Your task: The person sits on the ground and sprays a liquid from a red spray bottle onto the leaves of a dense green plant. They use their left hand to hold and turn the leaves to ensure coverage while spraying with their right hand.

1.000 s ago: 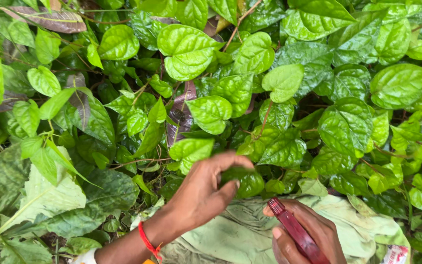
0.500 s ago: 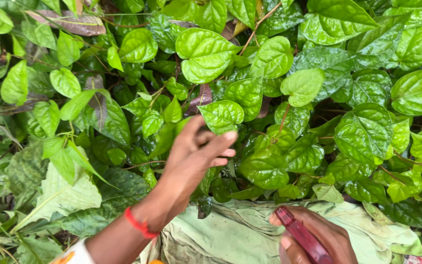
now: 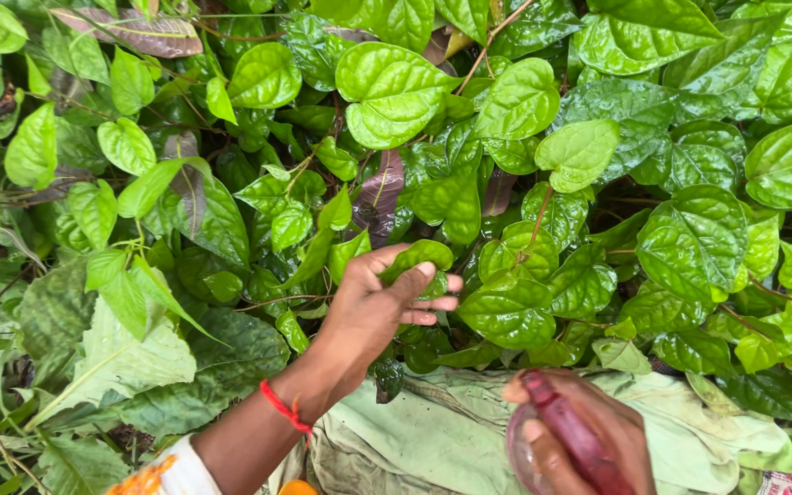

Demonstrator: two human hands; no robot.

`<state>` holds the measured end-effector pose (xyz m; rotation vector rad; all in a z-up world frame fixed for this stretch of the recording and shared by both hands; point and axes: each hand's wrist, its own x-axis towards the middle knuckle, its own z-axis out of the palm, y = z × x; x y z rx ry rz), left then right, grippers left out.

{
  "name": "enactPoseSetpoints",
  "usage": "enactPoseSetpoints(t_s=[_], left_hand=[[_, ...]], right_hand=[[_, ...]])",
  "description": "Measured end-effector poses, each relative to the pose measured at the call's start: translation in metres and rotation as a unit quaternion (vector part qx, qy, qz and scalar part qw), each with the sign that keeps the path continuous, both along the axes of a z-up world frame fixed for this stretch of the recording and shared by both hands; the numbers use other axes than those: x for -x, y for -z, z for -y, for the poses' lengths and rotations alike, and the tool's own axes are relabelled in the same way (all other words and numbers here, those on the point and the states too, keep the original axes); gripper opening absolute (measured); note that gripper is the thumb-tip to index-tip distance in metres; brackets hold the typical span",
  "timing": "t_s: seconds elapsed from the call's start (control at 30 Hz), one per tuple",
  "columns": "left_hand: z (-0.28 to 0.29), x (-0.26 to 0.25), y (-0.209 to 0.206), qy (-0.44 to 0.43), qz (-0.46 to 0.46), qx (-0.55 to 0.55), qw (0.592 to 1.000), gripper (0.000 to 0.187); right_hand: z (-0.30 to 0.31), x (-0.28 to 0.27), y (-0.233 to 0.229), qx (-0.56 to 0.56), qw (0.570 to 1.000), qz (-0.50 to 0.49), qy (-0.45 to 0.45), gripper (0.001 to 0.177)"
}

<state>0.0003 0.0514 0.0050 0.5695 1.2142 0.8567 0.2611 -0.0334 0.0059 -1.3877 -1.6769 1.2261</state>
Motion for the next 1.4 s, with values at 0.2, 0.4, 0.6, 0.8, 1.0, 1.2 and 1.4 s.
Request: enactPoseSetpoints(t_s=[0.2, 0.4, 0.6, 0.8, 1.0, 1.2, 1.4], left_hand=[[-0.003, -0.001, -0.018, 0.03, 0.006, -0.006, 1.0, 0.034], [-0.007, -0.002, -0.032, 0.026, 0.031, 0.067, 0.997, 0.04], [-0.002, 0.002, -0.059, 0.114, -0.078, 0.024, 0.99, 0.061], [0.007, 0.011, -0.1, 0.196, -0.28, -0.031, 0.939, 0.06], [0.016, -0.009, -0.09, 0.149, -0.262, -0.345, 0.889, 0.036], [-0.004, -0.03, -0.06, 0.097, -0.247, -0.266, 0.927, 0.033], [-0.009, -0.045, -0.032, 0.127, -0.23, -0.245, 0.933, 0.049]], right_hand=[[-0.009, 0.004, -0.003, 0.019, 0.998, 0.011, -0.067, 0.028], [-0.012, 0.007, -0.002, -0.005, 0.996, 0.028, -0.08, 0.031], [-0.004, 0.001, 0.006, -0.047, 0.998, 0.014, -0.031, 0.03], [0.019, -0.046, 0.028, 0.12, 0.982, -0.078, 0.123, 0.034], [0.013, -0.045, 0.016, 0.023, 0.982, 0.135, 0.128, 0.035], [0.007, -0.035, 0.006, 0.053, 0.986, 0.027, 0.158, 0.03], [0.002, -0.048, 0.016, -0.002, 0.993, 0.037, 0.11, 0.036]])
